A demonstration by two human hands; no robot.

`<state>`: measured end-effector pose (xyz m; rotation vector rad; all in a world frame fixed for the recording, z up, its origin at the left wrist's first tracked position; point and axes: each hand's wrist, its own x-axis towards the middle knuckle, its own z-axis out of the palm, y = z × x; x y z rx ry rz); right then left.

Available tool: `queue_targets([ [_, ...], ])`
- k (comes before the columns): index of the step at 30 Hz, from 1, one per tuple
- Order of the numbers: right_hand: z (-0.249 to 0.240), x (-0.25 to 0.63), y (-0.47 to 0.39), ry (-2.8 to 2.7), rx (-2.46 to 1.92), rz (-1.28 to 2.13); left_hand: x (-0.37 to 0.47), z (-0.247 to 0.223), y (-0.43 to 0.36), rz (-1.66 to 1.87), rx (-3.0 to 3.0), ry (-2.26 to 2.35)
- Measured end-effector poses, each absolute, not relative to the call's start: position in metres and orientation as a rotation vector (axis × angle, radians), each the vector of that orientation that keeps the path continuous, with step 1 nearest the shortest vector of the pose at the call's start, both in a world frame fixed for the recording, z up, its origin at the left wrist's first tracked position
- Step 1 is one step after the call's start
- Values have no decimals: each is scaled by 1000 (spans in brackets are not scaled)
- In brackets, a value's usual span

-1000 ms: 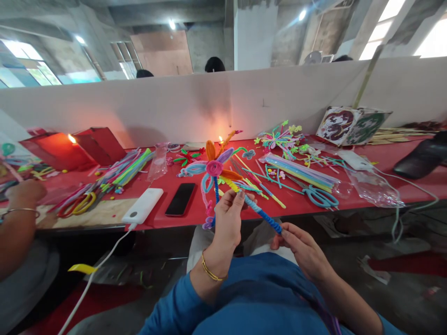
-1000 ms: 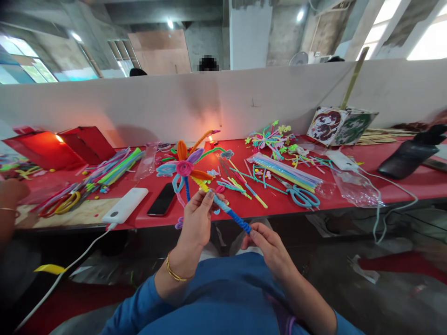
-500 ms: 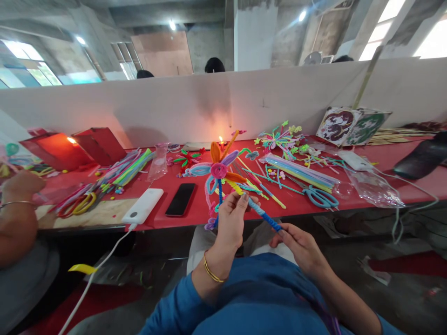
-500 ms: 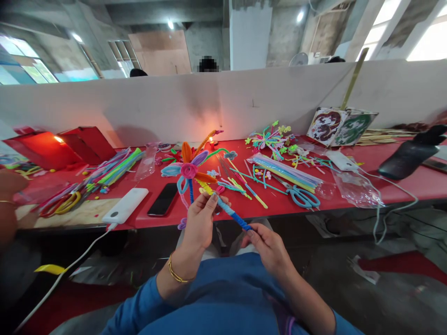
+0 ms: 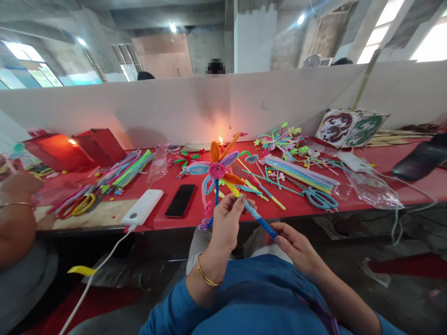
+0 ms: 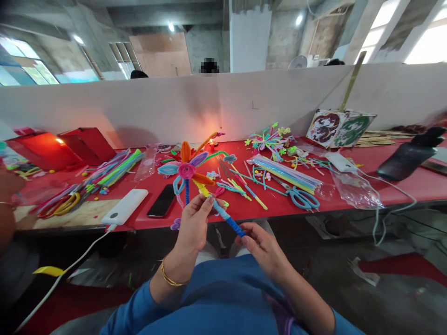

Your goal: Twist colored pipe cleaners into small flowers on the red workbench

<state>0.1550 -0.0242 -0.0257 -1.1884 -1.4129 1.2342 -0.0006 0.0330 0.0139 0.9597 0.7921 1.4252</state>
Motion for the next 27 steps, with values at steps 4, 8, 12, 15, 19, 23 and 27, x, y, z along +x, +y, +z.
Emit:
queue_targets([
  [4,-24,154,-26,-1494,-1270,1131,0,13,29,1382,1013,805],
  [8,-25,152,-29,-1528,-1283,1165,4,13,25,1339,1040,784],
  [12,-25,151,-29,-1397,-1205,1331,4,15,23,1311,1058,784],
  [15,-24,151,-27,-1441,-1139,1363,2,16,26,1323,1032,790],
  [19,-25,152,-25,-1499,-1173,1303,0,16,29,1337,1016,796],
  [23,-29,154,-27,-1505,-1273,1254,1,14,28,1306,1049,786],
  [27,-31,154,-28,-1480,-1233,1278,2,14,26,1275,1057,768],
])
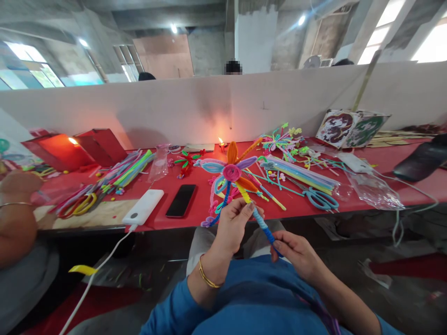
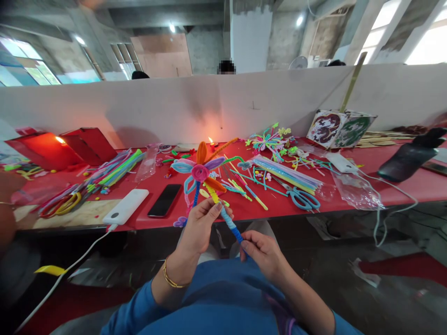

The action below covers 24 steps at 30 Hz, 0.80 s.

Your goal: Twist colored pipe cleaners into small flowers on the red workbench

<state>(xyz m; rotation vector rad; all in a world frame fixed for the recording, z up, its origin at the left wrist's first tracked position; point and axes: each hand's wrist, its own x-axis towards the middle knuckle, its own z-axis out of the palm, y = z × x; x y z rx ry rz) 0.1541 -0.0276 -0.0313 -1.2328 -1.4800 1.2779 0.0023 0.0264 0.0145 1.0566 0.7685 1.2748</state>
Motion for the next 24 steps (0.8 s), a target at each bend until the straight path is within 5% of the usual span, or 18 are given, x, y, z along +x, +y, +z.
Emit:
queue_targets([
  [9,-22,158,-35,-1110,-1119,1340,-2,17,36,1392,733,780],
  [17,-13,155,-36,-1355,-1204,951,-3,25,34,1491,643,756],
  [24,-13,154,-38,-1317,-1235,980,-2,27,32,1504,629,753],
])
